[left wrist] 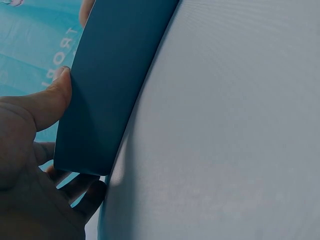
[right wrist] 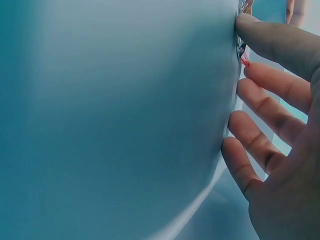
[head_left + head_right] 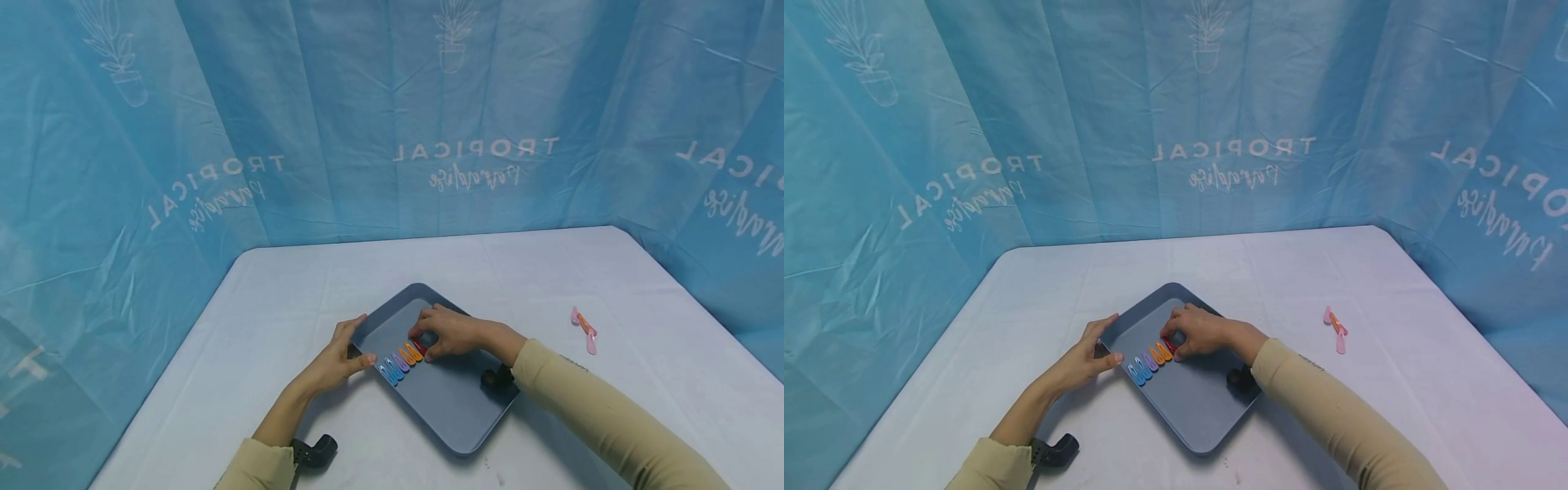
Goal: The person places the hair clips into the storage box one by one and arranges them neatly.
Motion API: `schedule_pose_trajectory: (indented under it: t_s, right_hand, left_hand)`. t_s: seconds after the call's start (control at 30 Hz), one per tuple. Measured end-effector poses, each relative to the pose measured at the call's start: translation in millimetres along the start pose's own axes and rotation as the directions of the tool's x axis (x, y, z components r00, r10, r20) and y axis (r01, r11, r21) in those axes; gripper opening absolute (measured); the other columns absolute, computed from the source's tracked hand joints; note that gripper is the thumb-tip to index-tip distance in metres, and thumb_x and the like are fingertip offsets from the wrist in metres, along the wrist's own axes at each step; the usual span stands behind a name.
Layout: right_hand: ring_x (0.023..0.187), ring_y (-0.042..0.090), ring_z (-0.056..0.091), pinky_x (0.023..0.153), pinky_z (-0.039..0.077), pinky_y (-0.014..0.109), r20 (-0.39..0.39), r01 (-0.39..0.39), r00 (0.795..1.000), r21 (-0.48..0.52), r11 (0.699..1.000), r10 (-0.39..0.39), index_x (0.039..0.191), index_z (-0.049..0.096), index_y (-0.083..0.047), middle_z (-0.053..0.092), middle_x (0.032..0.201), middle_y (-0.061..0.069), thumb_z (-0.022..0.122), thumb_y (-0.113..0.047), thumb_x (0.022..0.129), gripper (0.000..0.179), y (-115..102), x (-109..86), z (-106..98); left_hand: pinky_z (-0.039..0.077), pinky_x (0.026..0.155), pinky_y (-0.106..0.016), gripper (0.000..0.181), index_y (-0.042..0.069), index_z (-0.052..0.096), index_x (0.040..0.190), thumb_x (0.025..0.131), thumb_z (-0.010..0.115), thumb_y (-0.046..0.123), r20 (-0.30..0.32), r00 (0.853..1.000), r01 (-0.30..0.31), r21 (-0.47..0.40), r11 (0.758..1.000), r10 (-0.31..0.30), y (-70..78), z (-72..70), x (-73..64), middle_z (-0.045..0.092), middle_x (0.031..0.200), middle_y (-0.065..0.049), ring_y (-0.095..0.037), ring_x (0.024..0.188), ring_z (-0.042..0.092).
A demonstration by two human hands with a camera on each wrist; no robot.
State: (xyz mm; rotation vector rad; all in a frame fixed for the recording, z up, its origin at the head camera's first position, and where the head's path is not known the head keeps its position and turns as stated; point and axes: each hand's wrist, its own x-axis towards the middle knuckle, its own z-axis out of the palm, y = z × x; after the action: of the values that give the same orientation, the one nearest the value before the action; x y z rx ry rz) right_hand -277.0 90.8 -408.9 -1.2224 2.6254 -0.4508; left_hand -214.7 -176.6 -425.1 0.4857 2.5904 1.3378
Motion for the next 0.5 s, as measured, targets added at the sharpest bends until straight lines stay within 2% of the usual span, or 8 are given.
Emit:
schedule_pose_trajectory:
  t_s: [0.5]
  right_hand:
    - [0.097, 0.012, 0.043, 0.083, 0.042, 0.028, -0.001, -0.009, 1.000, 0.017, 1.000, 0.009, 0.124, 0.063, -0.016, 0.058, 0.114, -0.002, 0.075, -0.031, 0.079, 0.049, -1.1, -0.8, -0.9]
  left_hand:
    - [0.019, 0.111, -0.062, 0.082, 0.013, 0.015, 0.152, 0.089, 0.066, 0.025, 0.002, 1.000, -0.006, -0.007, 1.000, 0.006, -0.1, -0.2, -0.4, 0.017, 0.150, -0.016, -0.039, 0.144, 0.013]
